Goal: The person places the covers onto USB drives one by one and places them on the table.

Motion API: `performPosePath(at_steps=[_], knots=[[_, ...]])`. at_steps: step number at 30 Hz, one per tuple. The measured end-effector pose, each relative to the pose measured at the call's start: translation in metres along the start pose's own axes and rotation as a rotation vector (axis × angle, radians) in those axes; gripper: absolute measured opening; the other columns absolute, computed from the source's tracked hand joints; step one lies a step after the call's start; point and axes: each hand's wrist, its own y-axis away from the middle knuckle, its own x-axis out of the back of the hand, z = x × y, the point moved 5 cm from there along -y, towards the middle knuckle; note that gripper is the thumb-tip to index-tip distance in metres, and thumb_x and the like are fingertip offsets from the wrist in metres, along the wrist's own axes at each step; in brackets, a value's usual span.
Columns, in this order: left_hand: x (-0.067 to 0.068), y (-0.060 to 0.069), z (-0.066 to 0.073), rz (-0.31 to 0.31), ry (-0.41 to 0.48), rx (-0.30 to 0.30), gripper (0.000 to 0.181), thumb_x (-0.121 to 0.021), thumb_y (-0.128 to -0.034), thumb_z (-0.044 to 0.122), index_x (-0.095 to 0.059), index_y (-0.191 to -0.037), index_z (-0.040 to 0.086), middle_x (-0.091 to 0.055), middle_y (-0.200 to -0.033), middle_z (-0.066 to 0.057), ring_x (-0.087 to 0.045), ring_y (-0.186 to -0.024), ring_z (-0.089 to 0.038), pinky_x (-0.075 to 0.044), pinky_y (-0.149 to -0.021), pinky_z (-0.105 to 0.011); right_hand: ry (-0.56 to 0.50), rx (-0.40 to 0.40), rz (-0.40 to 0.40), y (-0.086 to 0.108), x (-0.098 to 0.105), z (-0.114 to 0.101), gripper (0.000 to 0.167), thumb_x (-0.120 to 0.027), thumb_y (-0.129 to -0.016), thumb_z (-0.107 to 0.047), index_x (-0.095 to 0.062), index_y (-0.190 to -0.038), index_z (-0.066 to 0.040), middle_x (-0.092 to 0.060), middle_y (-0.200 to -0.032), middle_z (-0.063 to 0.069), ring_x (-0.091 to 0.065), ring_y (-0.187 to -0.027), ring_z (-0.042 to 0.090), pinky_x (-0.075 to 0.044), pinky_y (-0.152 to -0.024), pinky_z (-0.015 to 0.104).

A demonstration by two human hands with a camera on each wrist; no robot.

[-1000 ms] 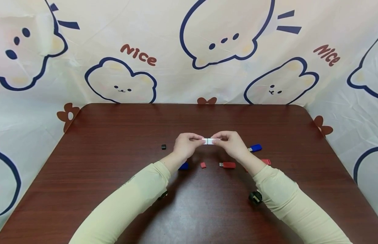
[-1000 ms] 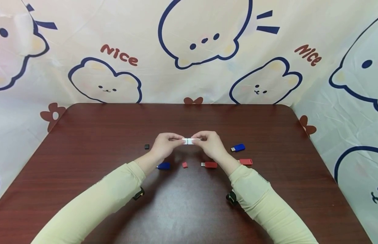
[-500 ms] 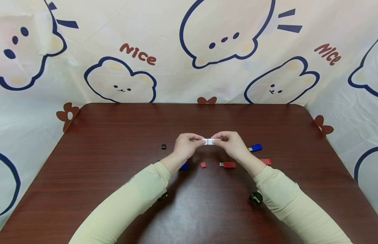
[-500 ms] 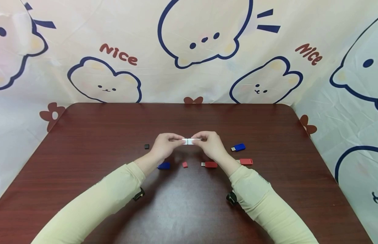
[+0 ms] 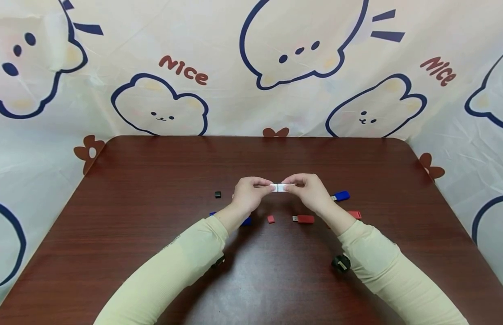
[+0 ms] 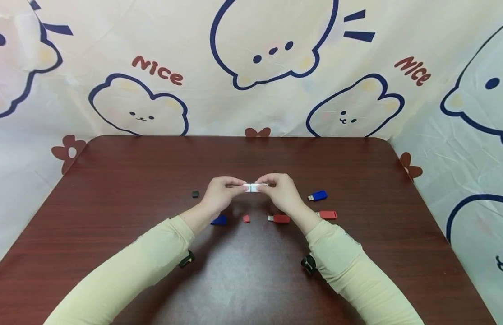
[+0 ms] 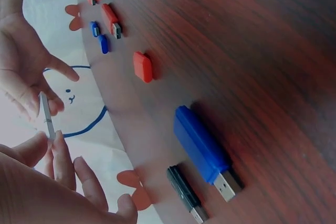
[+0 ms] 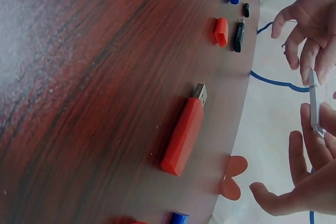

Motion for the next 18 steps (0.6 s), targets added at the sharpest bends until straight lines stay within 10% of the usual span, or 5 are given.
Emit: performPosePath(at_steps=[18], knots=[[-0.0023,-0.0012,0.0049,-0.014,-0.028,-0.078,0.015,-0.072,-0.082,0.021,-0.072,-0.092,0.009,-0.072,-0.088,-0.007,-0.059,-0.079,-0.017,-0.043,-0.064,-0.025,0.022,-0.037,0.003,0.0006,0.0022,-0.0006,0.017,-0.064,-0.088,-0.013,-0.069,-0.1,-0.002,-0.067,-0.099,0.015,-0.053,-0.081,0.021,-0.047,-0.069,0.025]])
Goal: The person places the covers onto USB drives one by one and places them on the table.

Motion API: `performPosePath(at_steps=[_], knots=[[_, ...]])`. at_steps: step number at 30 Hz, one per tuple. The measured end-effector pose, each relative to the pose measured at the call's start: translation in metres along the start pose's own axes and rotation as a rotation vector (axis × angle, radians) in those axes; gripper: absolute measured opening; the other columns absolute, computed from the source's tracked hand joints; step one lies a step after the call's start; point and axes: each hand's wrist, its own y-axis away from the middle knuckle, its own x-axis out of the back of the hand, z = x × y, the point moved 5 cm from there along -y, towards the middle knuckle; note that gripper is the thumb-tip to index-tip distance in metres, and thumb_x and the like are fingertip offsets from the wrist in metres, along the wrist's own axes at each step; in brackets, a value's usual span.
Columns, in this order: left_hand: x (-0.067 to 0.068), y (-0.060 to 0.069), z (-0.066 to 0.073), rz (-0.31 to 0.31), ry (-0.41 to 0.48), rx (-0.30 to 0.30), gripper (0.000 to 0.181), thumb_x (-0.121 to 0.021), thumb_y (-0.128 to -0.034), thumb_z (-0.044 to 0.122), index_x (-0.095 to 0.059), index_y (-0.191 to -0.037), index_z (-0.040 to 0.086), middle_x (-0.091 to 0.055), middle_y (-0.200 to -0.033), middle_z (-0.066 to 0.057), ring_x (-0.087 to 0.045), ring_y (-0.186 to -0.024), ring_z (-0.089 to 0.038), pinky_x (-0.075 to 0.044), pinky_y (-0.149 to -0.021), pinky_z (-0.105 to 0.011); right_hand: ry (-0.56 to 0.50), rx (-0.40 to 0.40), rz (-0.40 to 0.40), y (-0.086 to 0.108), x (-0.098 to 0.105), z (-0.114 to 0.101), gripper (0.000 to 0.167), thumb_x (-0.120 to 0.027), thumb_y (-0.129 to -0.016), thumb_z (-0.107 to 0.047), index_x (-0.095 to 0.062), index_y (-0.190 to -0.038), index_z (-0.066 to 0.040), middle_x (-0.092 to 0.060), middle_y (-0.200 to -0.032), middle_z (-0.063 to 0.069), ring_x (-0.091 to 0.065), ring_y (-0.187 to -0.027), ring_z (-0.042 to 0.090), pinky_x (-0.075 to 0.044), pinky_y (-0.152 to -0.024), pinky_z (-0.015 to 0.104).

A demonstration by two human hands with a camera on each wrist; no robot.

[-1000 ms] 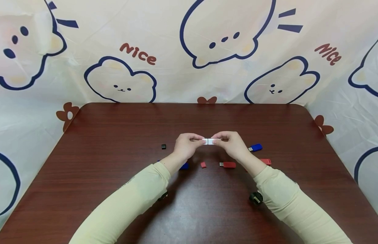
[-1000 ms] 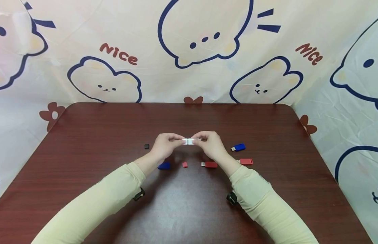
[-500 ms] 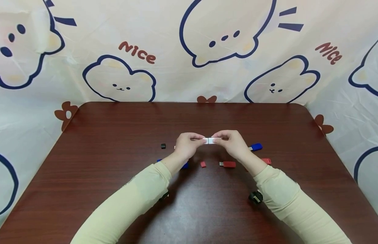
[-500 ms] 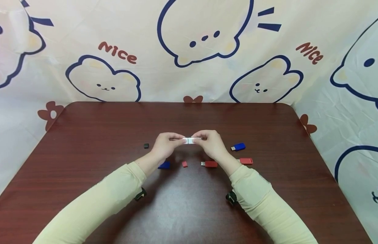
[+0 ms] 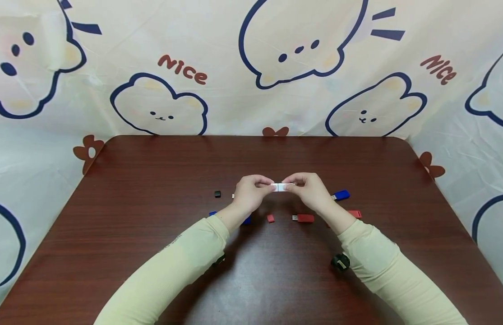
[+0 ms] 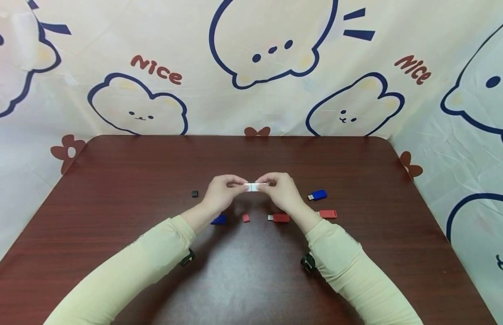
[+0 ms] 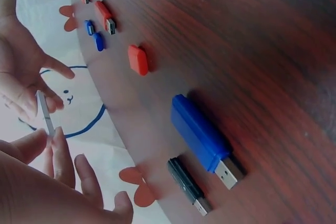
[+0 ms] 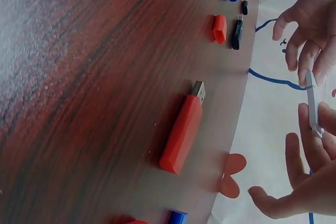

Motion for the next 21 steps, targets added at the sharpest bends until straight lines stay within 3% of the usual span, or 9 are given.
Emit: performPosePath(at_steps=[4,9,13,17,21], knots=[[0.0,0.0,0.001,-0.015,-0.058,-0.069,0.013,-0.071,-0.0831,0.022,-0.071,-0.092,0.013,-0.072,-0.086,-0.003,-0.06,-0.08,-0.016,-0.043,-0.074,-0.03,-0.016,-0.027,-0.003,0.0,0.0,0.001,0.017,-0.064,-0.088,-0.014,-0.069,-0.1,-0.003,-0.067,-0.1,0.015,-0.054,-0.082,0.021,-0.047,-0.07,0.026],[-0.001,0.003,0.005,-0.029,-0.178,-0.204,0.014,-0.071,-0.0824,0.021,-0.069,-0.095,0.014,-0.073,-0.088,-0.001,-0.063,-0.092,-0.019,-0.034,-0.092,-0.045,-0.073,-0.058,-0.008,0.0,0.0,0.005,0.019,-0.064,-0.088,-0.014,-0.068,-0.103,-0.002,-0.067,-0.103,0.017,-0.058,-0.089,0.03,-0.05,-0.081,0.04],[-0.001,0.006,0.01,-0.028,-0.244,-0.294,0.018,-0.074,-0.0796,0.016,-0.068,-0.096,0.012,-0.073,-0.088,-0.003,-0.064,-0.096,-0.023,-0.029,-0.097,-0.047,-0.118,-0.081,-0.016,0.0,-0.001,0.008,0.021,-0.063,-0.089,-0.014,-0.067,-0.105,-0.001,-0.067,-0.104,0.018,-0.058,-0.094,0.034,-0.048,-0.086,0.044],[-0.001,0.008,0.011,-0.004,-0.285,-0.335,0.015,-0.075,-0.0788,0.015,-0.068,-0.092,0.011,-0.073,-0.085,-0.003,-0.066,-0.091,-0.023,-0.028,-0.095,-0.046,-0.118,-0.063,-0.032,0.0,-0.002,0.009,0.021,-0.063,-0.089,-0.013,-0.067,-0.105,0.0,-0.068,-0.102,0.016,-0.059,-0.091,0.033,-0.049,-0.081,0.039],[-0.001,0.006,0.01,0.004,-0.305,-0.337,0.015,-0.075,-0.0785,0.016,-0.069,-0.09,0.011,-0.073,-0.083,-0.003,-0.066,-0.088,-0.021,-0.026,-0.094,-0.046,-0.045,-0.006,-0.059,0.0,-0.001,0.005,0.021,-0.065,-0.087,-0.013,-0.066,-0.104,-0.002,-0.066,-0.098,0.014,-0.056,-0.084,0.028,-0.047,-0.071,0.031]])
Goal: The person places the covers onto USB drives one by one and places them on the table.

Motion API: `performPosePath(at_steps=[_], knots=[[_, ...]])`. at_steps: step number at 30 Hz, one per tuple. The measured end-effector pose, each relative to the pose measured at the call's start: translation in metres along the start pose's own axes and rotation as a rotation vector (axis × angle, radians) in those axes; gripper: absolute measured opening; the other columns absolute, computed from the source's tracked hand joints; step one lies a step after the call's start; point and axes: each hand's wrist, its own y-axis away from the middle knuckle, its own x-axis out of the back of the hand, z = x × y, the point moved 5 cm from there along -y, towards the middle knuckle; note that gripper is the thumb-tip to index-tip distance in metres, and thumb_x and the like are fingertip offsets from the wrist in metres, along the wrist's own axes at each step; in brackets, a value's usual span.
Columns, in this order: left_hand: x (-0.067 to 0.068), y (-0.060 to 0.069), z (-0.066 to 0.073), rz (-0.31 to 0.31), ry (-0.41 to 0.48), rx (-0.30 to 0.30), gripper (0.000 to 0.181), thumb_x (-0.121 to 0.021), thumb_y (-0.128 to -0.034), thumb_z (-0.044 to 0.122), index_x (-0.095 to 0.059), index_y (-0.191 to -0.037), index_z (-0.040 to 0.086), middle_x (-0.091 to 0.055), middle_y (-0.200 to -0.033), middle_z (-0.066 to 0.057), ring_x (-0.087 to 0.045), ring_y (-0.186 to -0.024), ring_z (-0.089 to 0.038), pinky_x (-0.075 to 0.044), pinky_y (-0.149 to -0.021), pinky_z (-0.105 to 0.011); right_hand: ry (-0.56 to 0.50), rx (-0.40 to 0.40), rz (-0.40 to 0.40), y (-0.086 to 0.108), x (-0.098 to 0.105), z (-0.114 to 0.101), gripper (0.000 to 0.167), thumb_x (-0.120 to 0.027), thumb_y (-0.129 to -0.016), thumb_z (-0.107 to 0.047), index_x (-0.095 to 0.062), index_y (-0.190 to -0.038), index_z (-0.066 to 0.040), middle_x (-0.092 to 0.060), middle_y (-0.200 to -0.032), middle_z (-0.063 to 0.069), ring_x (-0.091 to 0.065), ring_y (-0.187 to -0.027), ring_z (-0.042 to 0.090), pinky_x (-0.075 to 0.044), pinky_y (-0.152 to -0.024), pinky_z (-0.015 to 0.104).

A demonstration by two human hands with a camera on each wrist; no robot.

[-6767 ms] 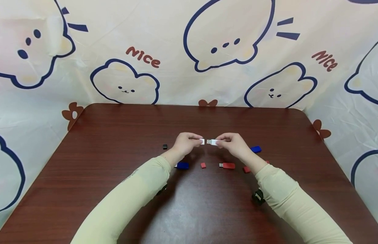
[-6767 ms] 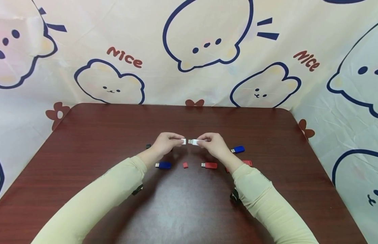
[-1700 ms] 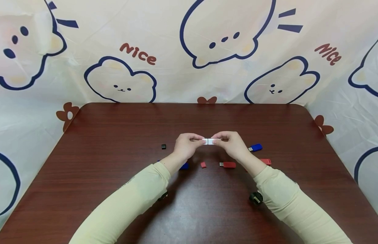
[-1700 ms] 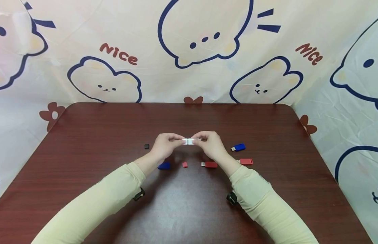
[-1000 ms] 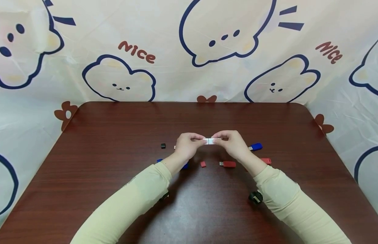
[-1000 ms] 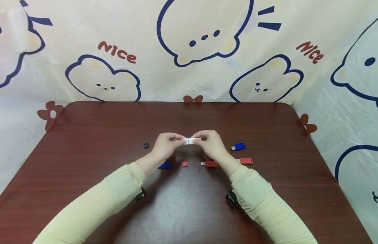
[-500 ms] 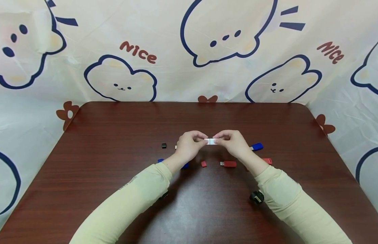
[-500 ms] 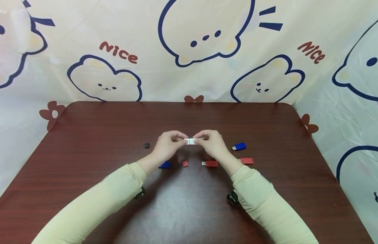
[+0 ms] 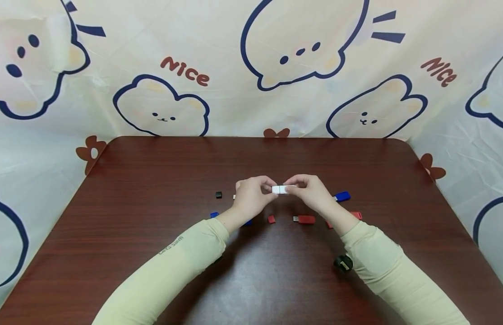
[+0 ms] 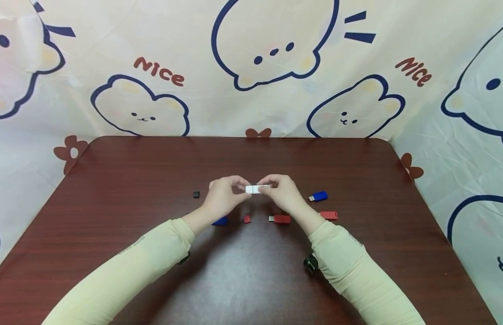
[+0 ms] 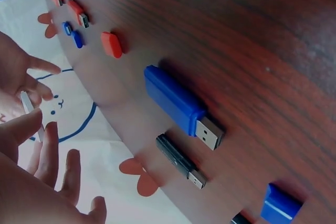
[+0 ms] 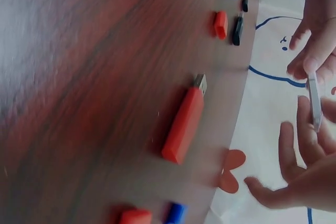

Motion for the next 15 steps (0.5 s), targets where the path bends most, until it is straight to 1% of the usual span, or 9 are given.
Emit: performPosePath(at_steps=[4,7,10,12,14,15], knots=[[0.0,-0.002,0.0,0.0,-0.019,-0.002,0.014,-0.075,-0.0789,0.017,-0.069,-0.091,0.012,-0.073,-0.083,-0.002,-0.066,-0.087,-0.019,-0.025,-0.095,-0.046,0.138,0.073,-0.018,0.001,0.001,-0.005,0.022,-0.069,-0.083,-0.011,-0.065,-0.105,-0.006,-0.066,-0.099,0.012,-0.055,-0.084,0.023,-0.045,-0.068,0.027],[0.0,-0.003,0.002,0.0,-0.049,-0.006,0.014,-0.075,-0.0792,0.018,-0.069,-0.091,0.012,-0.073,-0.083,-0.001,-0.064,-0.089,-0.019,-0.025,-0.097,-0.047,0.274,0.127,0.016,0.003,0.002,-0.008,0.021,-0.07,-0.082,-0.011,-0.066,-0.103,-0.009,-0.067,-0.098,0.009,-0.057,-0.083,0.021,-0.046,-0.07,0.03],[-0.002,-0.003,0.002,0.0,-0.125,-0.019,0.014,-0.074,-0.0798,0.02,-0.069,-0.091,0.014,-0.073,-0.085,0.0,-0.059,-0.093,-0.02,-0.025,-0.099,-0.049,0.396,0.173,0.066,0.004,0.0,-0.011,0.018,-0.071,-0.081,-0.012,-0.069,-0.099,-0.01,-0.069,-0.094,0.008,-0.057,-0.084,0.022,-0.043,-0.08,0.04],[-0.003,-0.003,0.003,-0.002,-0.196,-0.033,0.014,-0.074,-0.0804,0.022,-0.07,-0.091,0.015,-0.073,-0.086,0.001,-0.056,-0.097,-0.022,-0.025,-0.099,-0.051,0.458,0.194,0.094,0.004,-0.001,-0.012,0.018,-0.072,-0.08,-0.012,-0.07,-0.098,-0.01,-0.069,-0.094,0.007,-0.056,-0.086,0.023,-0.039,-0.084,0.046],[-0.004,-0.004,0.004,-0.005,-0.259,-0.044,0.014,-0.073,-0.0809,0.024,-0.07,-0.092,0.016,-0.073,-0.091,0.0,-0.054,-0.099,-0.024,-0.025,-0.099,-0.052,0.5,0.207,0.114,0.004,-0.002,-0.014,0.018,-0.072,-0.079,-0.012,-0.071,-0.097,-0.009,-0.069,-0.094,0.008,-0.055,-0.088,0.024,-0.036,-0.088,0.05],[-0.004,-0.005,0.005,-0.007,-0.284,-0.049,0.014,-0.073,-0.0812,0.025,-0.07,-0.093,0.016,-0.072,-0.092,-0.001,-0.054,-0.1,-0.025,-0.025,-0.099,-0.052,0.521,0.216,0.126,0.004,-0.002,-0.015,0.018,-0.073,-0.079,-0.012,-0.071,-0.096,-0.009,-0.069,-0.094,0.008,-0.055,-0.089,0.024,-0.036,-0.088,0.05]])
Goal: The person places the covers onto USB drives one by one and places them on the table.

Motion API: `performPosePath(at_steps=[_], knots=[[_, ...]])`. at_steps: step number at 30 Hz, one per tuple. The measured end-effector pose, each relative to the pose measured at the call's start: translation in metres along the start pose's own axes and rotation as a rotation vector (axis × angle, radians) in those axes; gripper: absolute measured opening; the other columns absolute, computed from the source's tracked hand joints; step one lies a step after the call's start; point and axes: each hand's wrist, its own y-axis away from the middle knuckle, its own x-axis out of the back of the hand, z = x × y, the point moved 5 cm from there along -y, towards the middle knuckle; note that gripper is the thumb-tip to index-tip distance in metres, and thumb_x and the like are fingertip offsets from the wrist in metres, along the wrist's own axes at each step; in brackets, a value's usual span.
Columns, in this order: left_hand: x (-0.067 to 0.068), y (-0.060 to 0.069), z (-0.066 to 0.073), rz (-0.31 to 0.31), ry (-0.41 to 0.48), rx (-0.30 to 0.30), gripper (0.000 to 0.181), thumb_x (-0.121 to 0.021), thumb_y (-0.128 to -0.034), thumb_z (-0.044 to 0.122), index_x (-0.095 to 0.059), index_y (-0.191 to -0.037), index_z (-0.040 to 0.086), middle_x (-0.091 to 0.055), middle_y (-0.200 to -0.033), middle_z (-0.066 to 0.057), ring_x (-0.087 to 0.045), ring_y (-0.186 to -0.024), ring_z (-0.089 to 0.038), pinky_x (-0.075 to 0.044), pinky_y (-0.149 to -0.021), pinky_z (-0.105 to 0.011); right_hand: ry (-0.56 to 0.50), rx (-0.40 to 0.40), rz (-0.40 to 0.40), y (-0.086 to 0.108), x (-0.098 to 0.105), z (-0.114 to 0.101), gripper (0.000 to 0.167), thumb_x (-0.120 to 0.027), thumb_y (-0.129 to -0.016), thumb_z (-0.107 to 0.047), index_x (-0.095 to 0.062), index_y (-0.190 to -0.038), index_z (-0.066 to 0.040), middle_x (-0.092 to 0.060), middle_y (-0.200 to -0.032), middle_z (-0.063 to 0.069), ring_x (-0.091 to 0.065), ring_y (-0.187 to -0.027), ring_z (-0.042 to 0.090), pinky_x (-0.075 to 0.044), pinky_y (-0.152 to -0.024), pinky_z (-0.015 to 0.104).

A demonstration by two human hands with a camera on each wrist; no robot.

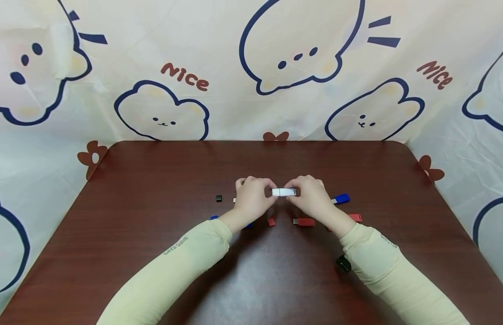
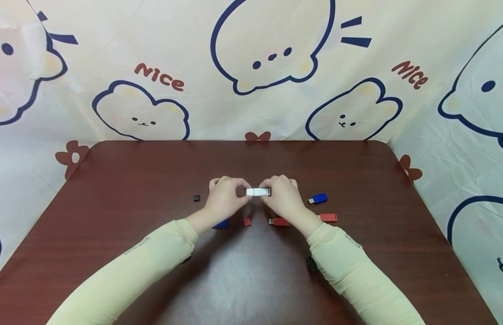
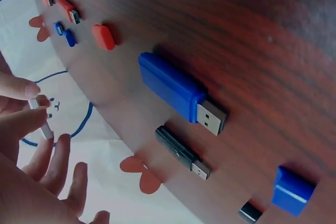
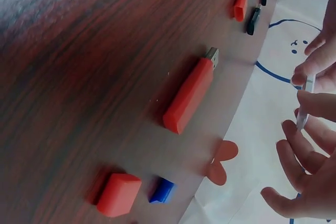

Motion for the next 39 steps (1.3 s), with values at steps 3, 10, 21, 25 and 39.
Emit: performPosePath(at_steps=[3,10,21,25,39], knots=[[0.0,-0.002,0.001,-0.007,-0.058,-0.015,0.015,-0.072,-0.0818,0.026,-0.07,-0.094,0.017,-0.071,-0.098,-0.002,-0.053,-0.102,-0.026,-0.024,-0.1,-0.053,0.055,0.023,0.023,-0.001,0.001,-0.002,0.018,-0.074,-0.078,-0.012,-0.073,-0.096,-0.008,-0.069,-0.092,0.008,-0.054,-0.087,0.024,-0.038,-0.085,0.048],[-0.004,-0.004,0.002,0.014,-0.162,-0.059,0.015,-0.071,-0.082,0.027,-0.071,-0.094,0.019,-0.071,-0.097,0.002,-0.053,-0.1,-0.022,-0.023,-0.102,-0.053,0.131,0.052,0.029,-0.004,-0.002,-0.001,0.016,-0.072,-0.079,-0.012,-0.073,-0.094,-0.007,-0.068,-0.089,0.007,-0.053,-0.085,0.023,-0.042,-0.079,0.043],[-0.013,-0.012,0.0,-0.021,-0.231,-0.05,0.011,-0.071,-0.0824,0.025,-0.072,-0.091,0.018,-0.07,-0.091,0.002,-0.052,-0.1,-0.022,-0.02,-0.104,-0.054,0.201,0.056,0.016,-0.008,-0.009,0.006,0.014,-0.072,-0.078,-0.011,-0.072,-0.092,-0.008,-0.072,-0.091,0.008,-0.055,-0.086,0.024,-0.04,-0.086,0.049],[-0.017,-0.015,0.0,-0.027,-0.28,-0.056,0.008,-0.07,-0.0823,0.024,-0.072,-0.088,0.018,-0.069,-0.088,0.003,-0.052,-0.099,-0.023,-0.021,-0.104,-0.054,0.244,0.07,0.01,-0.01,-0.012,0.009,0.013,-0.071,-0.079,-0.011,-0.073,-0.092,-0.009,-0.072,-0.09,0.007,-0.055,-0.085,0.024,-0.039,-0.086,0.05],[-0.034,-0.019,-0.005,-0.047,-0.434,-0.074,0.006,-0.066,-0.0816,0.019,-0.071,-0.085,0.019,-0.068,-0.089,0.002,-0.053,-0.1,-0.023,-0.022,-0.103,-0.053,0.346,0.085,-0.039,-0.014,-0.026,0.011,0.016,-0.066,-0.079,-0.006,-0.074,-0.091,-0.011,-0.072,-0.089,0.006,-0.056,-0.083,0.025,-0.04,-0.084,0.049]])
